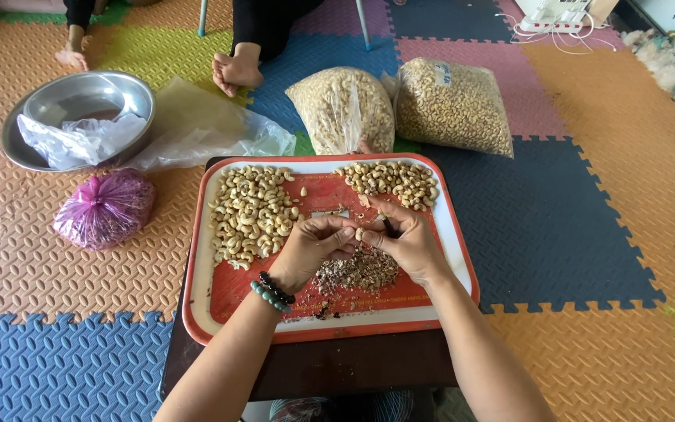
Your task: A person is sitting on the floor peeling the skins off cashew nuts and sorting them on a tray.
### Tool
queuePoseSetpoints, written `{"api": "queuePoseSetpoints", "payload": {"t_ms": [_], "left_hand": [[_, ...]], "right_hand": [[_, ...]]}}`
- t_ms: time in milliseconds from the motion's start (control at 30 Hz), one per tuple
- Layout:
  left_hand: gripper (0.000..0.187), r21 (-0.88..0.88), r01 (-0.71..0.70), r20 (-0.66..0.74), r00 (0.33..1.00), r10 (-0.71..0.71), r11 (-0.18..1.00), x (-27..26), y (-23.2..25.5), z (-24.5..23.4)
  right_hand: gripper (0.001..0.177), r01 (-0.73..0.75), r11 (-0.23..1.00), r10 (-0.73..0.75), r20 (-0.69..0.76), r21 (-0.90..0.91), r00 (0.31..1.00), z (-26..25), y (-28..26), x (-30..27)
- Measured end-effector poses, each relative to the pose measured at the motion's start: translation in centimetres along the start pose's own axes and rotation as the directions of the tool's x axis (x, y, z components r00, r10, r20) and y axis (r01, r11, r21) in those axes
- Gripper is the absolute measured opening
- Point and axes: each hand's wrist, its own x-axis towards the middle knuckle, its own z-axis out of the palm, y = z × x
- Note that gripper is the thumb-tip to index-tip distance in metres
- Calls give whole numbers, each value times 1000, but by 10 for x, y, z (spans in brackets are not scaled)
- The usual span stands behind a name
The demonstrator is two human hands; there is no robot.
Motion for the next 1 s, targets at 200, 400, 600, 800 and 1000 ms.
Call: {"api": "queuePoseSetpoints", "payload": {"t_ms": [200, 400, 600, 800, 1000], "left_hand": [[37, 287, -221, 19, 974, 225, 932, -8, 8, 2], [21, 396, -372, 49, 921, 386, 839, -10, 12, 8], [30, 258, -237, -7, 969, 247, 937, -9, 11, 4], [34, 505, -267, -12, 949, 316, 821, -2, -1, 1], [20, 589, -345, 40, 916, 400, 731, -5, 6, 4]], "right_hand": [[61, 74, 989, -75, 1, -131, 997, 8, -26, -7], [58, 97, 977, -92, 36, -190, 995, 6, -17, -4], [65, 86, 970, -97, -38, -228, 995, 11, -47, -11], [63, 168, 939, -180, -14, -302, 984, 19, -32, -6], [59, 176, 939, -191, -22, -295, 981, 16, -31, -7]]}}
